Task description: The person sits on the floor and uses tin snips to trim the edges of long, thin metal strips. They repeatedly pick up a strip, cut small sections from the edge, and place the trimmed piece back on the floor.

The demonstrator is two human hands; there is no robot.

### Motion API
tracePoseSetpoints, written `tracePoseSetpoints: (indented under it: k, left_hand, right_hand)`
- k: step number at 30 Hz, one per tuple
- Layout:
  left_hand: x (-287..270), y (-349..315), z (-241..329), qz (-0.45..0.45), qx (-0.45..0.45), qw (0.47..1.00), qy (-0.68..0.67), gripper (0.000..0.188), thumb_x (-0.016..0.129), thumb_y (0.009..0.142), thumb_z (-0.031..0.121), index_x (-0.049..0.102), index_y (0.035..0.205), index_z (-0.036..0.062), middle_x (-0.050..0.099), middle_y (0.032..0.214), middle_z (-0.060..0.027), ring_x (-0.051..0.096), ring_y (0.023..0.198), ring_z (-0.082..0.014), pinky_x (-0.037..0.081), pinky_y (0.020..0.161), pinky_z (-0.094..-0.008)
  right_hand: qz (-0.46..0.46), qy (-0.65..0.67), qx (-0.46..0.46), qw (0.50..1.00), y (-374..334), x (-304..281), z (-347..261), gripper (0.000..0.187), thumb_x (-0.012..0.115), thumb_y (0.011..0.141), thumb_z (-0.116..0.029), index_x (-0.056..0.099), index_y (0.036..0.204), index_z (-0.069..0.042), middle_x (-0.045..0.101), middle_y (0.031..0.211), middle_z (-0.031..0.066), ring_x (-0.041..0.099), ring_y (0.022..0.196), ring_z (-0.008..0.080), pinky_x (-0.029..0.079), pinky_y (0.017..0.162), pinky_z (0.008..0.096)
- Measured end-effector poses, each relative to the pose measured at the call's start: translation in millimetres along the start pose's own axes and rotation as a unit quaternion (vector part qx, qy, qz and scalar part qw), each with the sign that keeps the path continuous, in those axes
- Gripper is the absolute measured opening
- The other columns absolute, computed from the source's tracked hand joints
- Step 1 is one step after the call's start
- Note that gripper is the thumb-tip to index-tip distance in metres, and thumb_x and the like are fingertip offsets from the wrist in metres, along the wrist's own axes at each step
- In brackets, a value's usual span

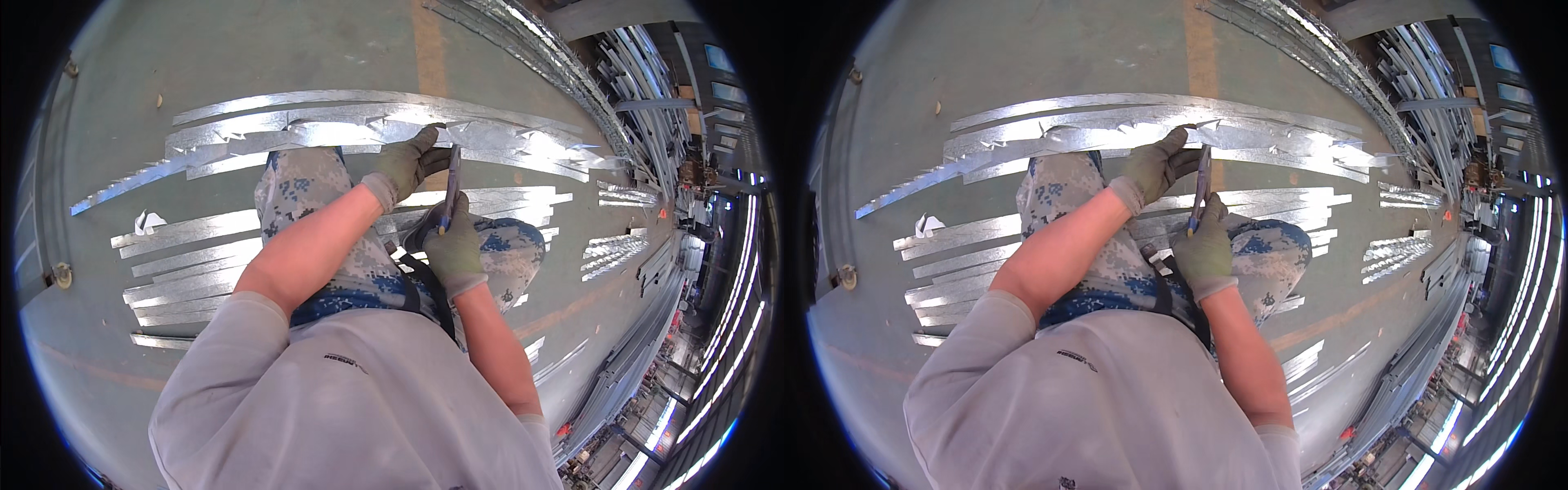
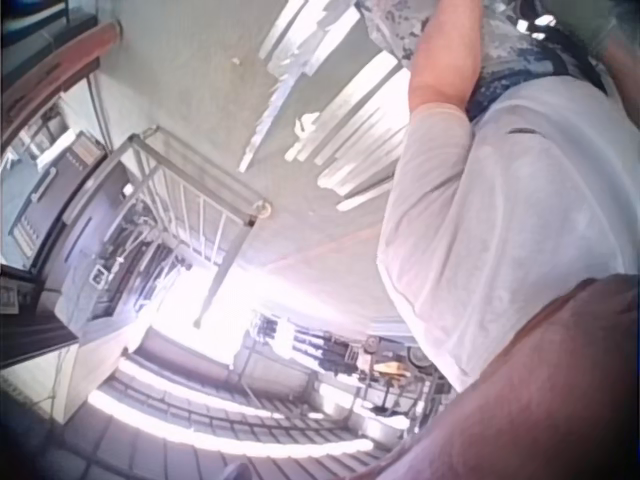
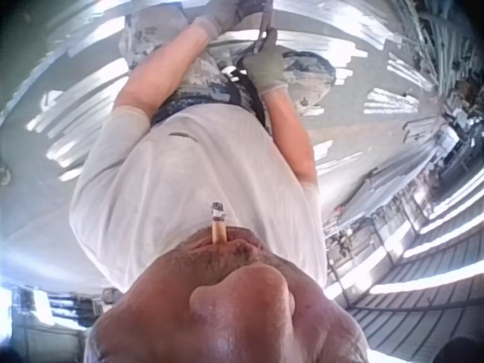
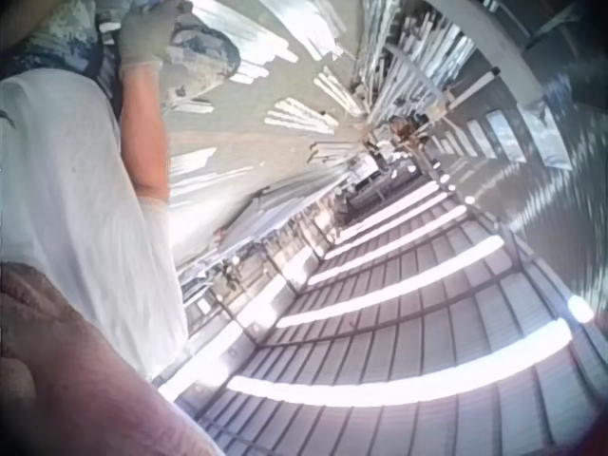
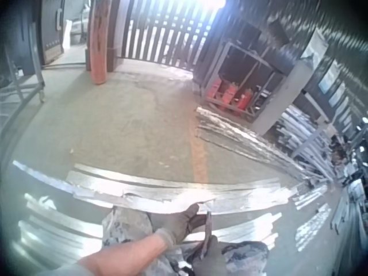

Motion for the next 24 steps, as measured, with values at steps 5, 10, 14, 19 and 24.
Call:
tracePoseSetpoints:
  k: [5,10,14,19,24]
  left_hand:
    - [-14.6,8.3,-5.5,0.054,-0.004,0.997,0.057,0.036,0.061,0.122,0.019,0.064,0.152,-0.0006,0.079,0.126,-0.0187,0.084,0.106,-0.0322,0.074,0.099,-0.0441]
    - [-11.2,14.0,-4.7,0.023,-0.002,0.999,0.047,0.037,0.062,0.121,0.02,0.065,0.153,0.0005,0.079,0.127,-0.0179,0.084,0.107,-0.0313,0.075,0.097,-0.0431]
    - [-13.4,9.8,-3.7,0.021,0.005,0.999,0.046,0.035,0.063,0.121,0.021,0.069,0.149,0.0006,0.079,0.127,-0.0174,0.084,0.106,-0.0305,0.076,0.093,-0.0414]
    - [-13.7,4.7,-5.9,0.038,0.008,0.998,0.041,0.033,0.063,0.121,0.02,0.069,0.147,-0.0001,0.08,0.125,-0.0178,0.084,0.104,-0.0306,0.076,0.093,-0.041]
    - [-30.6,20.7,-15.9,0.085,-0.005,0.994,0.069,0.032,0.065,0.119,0.018,0.07,0.144,-0.0019,0.082,0.119,-0.019,0.085,0.1,-0.0326,0.075,0.093,-0.0414]
  right_hand:
    - [-0.014,-0.173,0.057,0.983,9.3,4.1,8.5,0.098,0.073,0.098,-0.016,0.023,0.181,-0.002,0.071,0.144,0.0361,0.074,0.131,0.0512,0.059,0.11,0.0562]
    - [-0.017,-0.153,0.07,0.986,13.0,3.3,6.1,0.098,0.074,0.099,-0.021,0.025,0.182,-0.003,0.07,0.146,0.0338,0.072,0.135,0.0492,0.058,0.113,0.054]
    - [-0.018,-0.141,0.066,0.988,7.9,5.1,9.0,0.101,0.075,0.098,-0.023,0.023,0.182,-0.003,0.069,0.146,0.0327,0.071,0.135,0.0485,0.058,0.113,0.0526]
    - [-0.043,-0.18,0.08,0.979,1.7,2.5,2.7,0.1,0.074,0.1,-0.022,0.019,0.181,0.0,0.068,0.144,0.0369,0.071,0.135,0.0515,0.058,0.112,0.0545]
    - [-0.032,-0.259,0.069,0.963,6.0,-6.0,-6.9,0.088,0.075,0.101,-0.02,0.026,0.17,0.006,0.069,0.142,0.0385,0.075,0.13,0.0518,0.062,0.107,0.0556]
Point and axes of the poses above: each hand's wrist, its own y-axis towards the middle knuckle, its own x-axis out of the palm, z = x × y, the point moved 10 cm from there along y, towards the middle knuckle
